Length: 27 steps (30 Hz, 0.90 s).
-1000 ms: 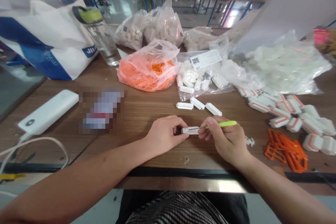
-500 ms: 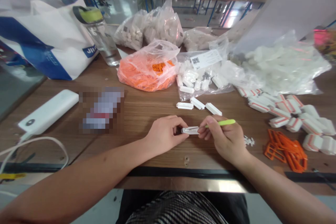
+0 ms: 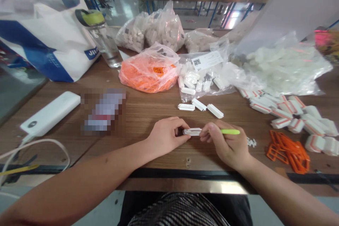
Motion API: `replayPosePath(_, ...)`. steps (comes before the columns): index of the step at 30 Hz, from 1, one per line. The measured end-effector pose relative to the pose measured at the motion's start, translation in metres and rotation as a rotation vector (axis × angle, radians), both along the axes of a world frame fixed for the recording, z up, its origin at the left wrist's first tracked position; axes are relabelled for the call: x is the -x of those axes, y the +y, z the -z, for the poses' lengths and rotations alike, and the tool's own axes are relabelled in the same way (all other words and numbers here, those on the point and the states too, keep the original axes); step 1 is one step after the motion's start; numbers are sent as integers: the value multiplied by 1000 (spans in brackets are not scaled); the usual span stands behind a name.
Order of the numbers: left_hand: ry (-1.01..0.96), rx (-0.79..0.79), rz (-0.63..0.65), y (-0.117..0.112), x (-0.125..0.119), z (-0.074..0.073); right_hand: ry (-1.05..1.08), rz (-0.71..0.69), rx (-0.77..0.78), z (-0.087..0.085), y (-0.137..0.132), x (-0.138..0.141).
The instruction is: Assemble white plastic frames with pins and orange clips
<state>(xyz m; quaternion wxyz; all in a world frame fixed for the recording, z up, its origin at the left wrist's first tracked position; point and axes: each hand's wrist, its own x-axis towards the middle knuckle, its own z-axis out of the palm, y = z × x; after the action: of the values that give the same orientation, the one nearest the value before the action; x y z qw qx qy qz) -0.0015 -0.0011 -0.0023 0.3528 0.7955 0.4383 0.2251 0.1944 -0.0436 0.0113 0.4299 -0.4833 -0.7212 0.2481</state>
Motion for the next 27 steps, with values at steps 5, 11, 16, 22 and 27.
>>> replayPosePath(5,-22,-11,13,0,0,2,150,41,123,4,3,0)
replayPosePath(11,-35,-20,12,0,1,2,179,26,178,6,4,1)
replayPosePath(16,-33,-25,20,0,1,1,215,55,182,6,4,1)
replayPosePath(22,-28,-24,16,0,1,1,212,34,221,7,6,2)
replayPosePath(27,-24,-26,21,0,1,0,259,56,215,6,5,2)
